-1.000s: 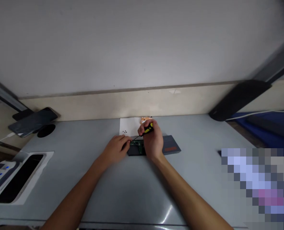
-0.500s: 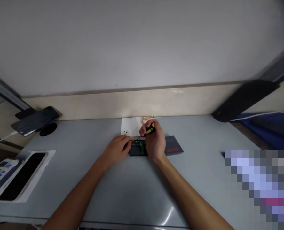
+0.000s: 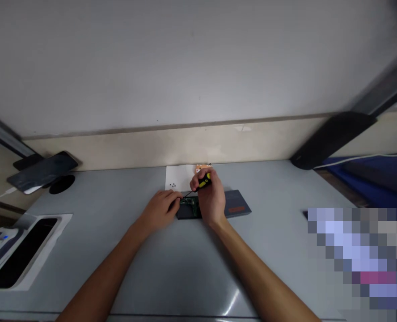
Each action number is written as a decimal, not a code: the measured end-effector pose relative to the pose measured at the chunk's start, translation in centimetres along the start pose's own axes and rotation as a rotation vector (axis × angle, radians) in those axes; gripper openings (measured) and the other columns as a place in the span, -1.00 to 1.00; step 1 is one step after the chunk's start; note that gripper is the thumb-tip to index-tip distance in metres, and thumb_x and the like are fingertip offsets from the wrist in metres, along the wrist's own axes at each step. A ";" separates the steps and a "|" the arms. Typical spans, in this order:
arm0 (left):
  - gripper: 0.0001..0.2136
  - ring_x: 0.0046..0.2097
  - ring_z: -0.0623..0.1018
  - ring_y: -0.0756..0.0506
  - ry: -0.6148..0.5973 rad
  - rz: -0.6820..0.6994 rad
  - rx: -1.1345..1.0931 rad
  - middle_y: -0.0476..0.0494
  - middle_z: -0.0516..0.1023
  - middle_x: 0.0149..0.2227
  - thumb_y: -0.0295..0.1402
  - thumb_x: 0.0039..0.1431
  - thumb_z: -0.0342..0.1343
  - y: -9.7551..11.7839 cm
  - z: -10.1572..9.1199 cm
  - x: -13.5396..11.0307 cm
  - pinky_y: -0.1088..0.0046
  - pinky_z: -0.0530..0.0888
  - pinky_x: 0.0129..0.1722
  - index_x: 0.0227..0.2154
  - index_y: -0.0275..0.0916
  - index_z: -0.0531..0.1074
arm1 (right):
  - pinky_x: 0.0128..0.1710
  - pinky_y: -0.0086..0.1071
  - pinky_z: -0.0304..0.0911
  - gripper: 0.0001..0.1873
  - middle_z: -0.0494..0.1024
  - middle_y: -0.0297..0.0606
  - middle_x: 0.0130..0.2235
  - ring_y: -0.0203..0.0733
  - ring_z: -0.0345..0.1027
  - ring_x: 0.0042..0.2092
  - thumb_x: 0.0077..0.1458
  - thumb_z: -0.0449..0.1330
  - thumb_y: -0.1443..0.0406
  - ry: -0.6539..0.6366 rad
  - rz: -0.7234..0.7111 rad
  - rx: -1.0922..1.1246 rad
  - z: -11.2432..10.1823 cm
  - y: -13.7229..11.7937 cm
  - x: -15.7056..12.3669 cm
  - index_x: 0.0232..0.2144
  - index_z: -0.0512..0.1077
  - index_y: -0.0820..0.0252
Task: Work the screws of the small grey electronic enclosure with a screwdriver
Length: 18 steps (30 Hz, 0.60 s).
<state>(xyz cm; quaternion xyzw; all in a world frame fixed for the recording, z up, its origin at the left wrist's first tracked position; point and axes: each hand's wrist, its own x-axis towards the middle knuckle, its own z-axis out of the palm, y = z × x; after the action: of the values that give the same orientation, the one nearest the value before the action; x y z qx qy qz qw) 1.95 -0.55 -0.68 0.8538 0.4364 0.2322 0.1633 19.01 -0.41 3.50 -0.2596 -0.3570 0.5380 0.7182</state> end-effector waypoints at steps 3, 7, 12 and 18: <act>-0.75 -0.04 0.59 -0.17 -0.011 -0.010 0.009 -0.13 0.64 -0.07 -0.41 0.41 -0.05 0.1 -0.1 0.0 0.19 0.46 0.04 -0.01 -0.14 0.49 | -0.36 -0.34 0.20 -0.62 0.27 -0.37 -0.46 -0.25 0.18 -0.43 0.33 0.07 -0.03 -0.014 0.004 0.021 -0.1 0.0 0.0 -0.39 0.34 0.07; -0.76 -0.05 0.60 -0.16 -0.012 -0.010 0.004 -0.12 0.64 -0.10 -0.40 0.42 -0.05 0.3 -0.3 0.1 0.20 0.46 0.04 -0.03 -0.13 0.50 | -0.40 -0.35 0.16 -0.64 0.27 -0.37 -0.47 -0.26 0.15 -0.44 0.32 0.09 -0.02 0.005 0.006 0.031 0.0 -0.2 0.2 -0.40 0.33 0.07; -0.74 -0.05 0.60 -0.16 -0.005 -0.008 0.009 -0.13 0.64 -0.11 -0.41 0.42 -0.08 0.5 -0.4 0.1 0.19 0.46 0.04 -0.04 -0.15 0.50 | -0.40 -0.34 0.18 -0.62 0.24 -0.38 -0.47 -0.27 0.15 -0.45 0.31 0.09 -0.03 0.027 -0.010 -0.017 0.1 -0.5 0.3 -0.42 0.31 0.07; -0.75 -0.06 0.61 -0.16 -0.013 -0.008 0.005 -0.14 0.64 -0.11 -0.40 0.42 -0.07 0.3 -0.3 0.2 0.19 0.47 0.02 -0.04 -0.15 0.50 | -0.39 -0.34 0.20 -0.60 0.23 -0.38 -0.47 -0.26 0.17 -0.44 0.31 0.08 -0.06 0.008 0.009 -0.006 0.2 -0.3 0.1 -0.41 0.31 0.06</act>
<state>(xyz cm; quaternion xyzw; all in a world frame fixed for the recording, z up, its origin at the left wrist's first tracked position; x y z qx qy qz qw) 2.06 -0.54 -0.29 0.8539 0.4395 0.2247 0.1649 19.06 -0.37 3.86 -0.2654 -0.3545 0.5389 0.7165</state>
